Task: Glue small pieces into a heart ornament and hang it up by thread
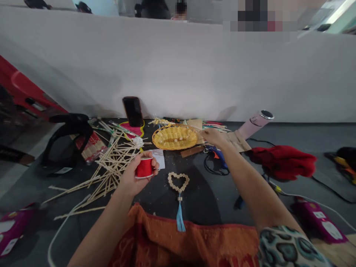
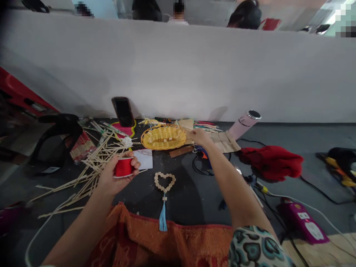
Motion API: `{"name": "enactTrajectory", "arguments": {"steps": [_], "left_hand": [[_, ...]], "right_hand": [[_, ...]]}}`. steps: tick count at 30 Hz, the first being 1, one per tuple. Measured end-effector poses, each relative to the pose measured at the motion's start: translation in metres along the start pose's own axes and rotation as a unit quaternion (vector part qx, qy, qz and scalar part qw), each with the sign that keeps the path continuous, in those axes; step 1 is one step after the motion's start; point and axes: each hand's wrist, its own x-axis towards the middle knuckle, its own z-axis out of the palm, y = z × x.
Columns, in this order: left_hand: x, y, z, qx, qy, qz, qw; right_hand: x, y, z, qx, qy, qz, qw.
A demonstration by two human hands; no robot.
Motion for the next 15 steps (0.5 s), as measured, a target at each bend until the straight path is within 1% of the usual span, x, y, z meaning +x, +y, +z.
{"name": "enactTrajectory", "arguments": {"steps": [4, 7, 11, 15], "left_hand": [[0.006, -0.01, 0.0, 0.04, 0.001, -0.02, 0.999], [0.008, -0.012, -0.004, 0.052, 0.011, -0.024, 0.998], [0.01, -0.012, -0.007, 0.066, 0.02, -0.029, 0.997], [0.011, -0.014, -0.007, 0.074, 0.023, -0.041, 0.996]], "right_hand": [[0.026, -0.002, 0.012, -0.039, -0.025, 0.032, 0.998], [0.036, -0.003, 0.016, -0.053, -0.043, 0.035, 0.997], [0.039, -0.008, 0.019, -0.058, -0.053, 0.026, 0.997], [0.038, -0.015, 0.015, -0.036, -0.039, 0.016, 0.998]]}}
